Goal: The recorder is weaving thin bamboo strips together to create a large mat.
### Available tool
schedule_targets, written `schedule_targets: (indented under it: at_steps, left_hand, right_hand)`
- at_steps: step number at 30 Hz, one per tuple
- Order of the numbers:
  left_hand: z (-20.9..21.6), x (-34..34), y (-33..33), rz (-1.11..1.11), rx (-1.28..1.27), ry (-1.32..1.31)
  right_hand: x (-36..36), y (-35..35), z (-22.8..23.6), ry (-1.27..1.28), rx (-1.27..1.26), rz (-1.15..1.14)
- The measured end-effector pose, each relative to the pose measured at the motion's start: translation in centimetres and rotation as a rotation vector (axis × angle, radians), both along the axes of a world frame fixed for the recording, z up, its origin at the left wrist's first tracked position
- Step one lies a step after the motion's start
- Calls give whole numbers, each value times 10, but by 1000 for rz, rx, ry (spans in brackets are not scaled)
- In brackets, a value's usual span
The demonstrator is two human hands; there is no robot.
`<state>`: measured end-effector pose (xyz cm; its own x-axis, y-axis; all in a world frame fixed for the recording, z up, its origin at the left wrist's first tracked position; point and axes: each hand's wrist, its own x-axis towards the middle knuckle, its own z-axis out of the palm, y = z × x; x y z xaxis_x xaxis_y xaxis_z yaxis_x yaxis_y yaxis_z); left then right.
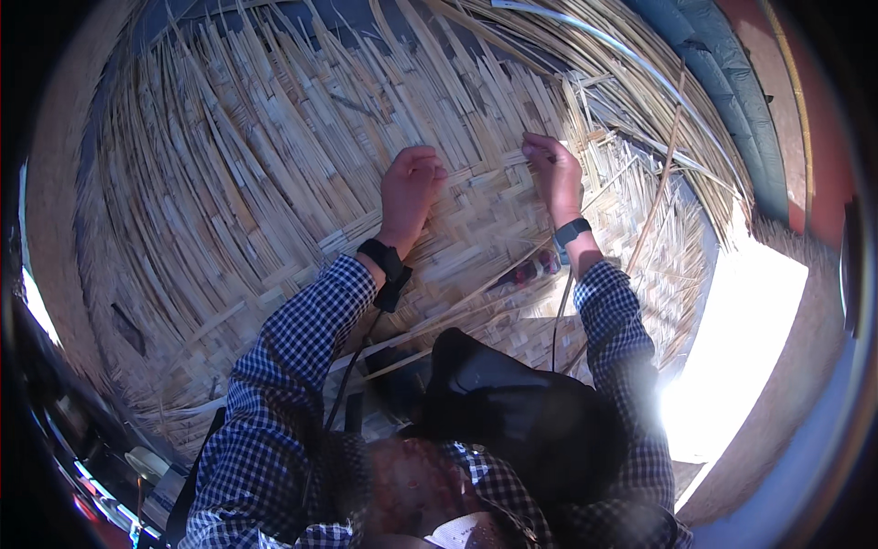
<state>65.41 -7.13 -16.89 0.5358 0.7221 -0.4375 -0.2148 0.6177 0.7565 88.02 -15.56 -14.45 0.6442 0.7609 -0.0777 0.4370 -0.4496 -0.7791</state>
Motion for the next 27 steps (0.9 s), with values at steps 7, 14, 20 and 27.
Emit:
schedule_targets:
  at_steps: [7, 14, 20, 27]
  left_hand:
    - [4, 78, 22, -346, 950, 175]
    - [40, 78, 3, -411, 1088, 105]
    - [57, 70, 3, -446, 821, 153]
    - [41, 90, -8, -157, 1324, 384]
  right_hand:
    - [13, 2, 46, 325, 110, 102]
    - [74, 43, 78, -679, -385, 257]
    - [86, 82, 47, 252, -244, 223]
    - [75, 86, 79, 458, -380, 390]
